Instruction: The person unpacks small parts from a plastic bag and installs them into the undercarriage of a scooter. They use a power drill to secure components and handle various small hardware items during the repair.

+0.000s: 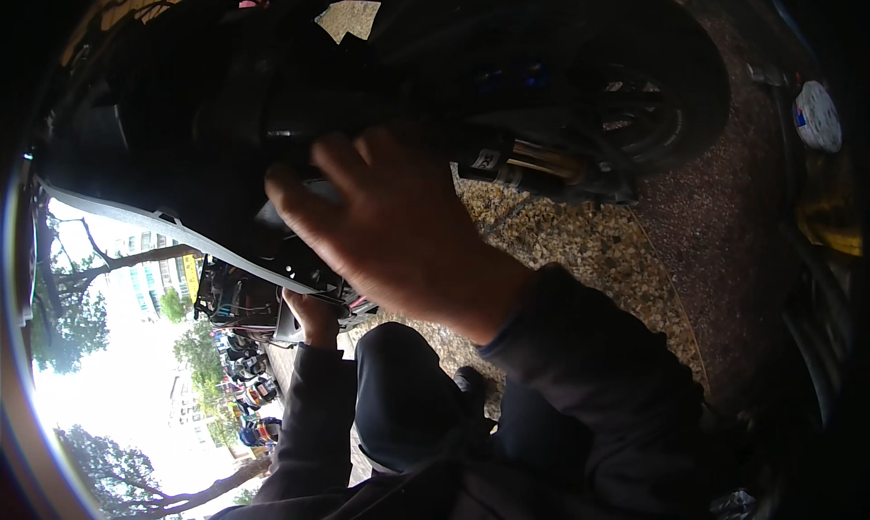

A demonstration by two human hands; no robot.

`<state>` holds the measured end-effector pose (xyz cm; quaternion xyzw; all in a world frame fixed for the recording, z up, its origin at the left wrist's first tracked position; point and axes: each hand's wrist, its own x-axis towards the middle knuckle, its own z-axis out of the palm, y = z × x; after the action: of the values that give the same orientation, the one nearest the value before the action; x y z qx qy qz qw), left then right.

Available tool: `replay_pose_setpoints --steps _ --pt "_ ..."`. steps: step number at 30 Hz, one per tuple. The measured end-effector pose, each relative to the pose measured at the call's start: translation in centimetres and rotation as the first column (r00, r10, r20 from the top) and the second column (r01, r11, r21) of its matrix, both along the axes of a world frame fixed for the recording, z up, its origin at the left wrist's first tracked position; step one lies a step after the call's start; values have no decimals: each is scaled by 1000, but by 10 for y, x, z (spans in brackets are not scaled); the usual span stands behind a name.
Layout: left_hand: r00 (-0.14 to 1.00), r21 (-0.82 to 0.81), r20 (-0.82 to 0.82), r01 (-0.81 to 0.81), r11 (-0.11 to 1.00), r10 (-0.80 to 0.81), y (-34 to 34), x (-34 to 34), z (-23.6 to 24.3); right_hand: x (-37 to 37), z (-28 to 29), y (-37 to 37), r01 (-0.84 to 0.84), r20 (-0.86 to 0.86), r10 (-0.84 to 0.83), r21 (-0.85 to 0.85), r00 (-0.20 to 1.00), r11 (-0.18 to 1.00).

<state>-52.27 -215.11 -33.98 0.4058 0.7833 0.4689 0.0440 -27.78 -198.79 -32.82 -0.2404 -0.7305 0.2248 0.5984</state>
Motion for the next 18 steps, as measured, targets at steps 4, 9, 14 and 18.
replay_pose_setpoints --steps 4,9,14,18 --pt "993 -77 -110 24 997 -33 -4 -4 -4 -4 1 -2 -58 -19 57 -49 998 997" --pt "989 -145 -119 66 987 -84 -7 -6 -1 -6 2 0 -52 -38 51 -44 998 998" --pt "987 -26 67 145 989 -143 -3 2 2 -2 6 -2 -19 56 21 -34 998 999" --pt "950 -20 205 244 970 -235 -9 3 17 29 -11 -4 60 94 -72 123 993 991"
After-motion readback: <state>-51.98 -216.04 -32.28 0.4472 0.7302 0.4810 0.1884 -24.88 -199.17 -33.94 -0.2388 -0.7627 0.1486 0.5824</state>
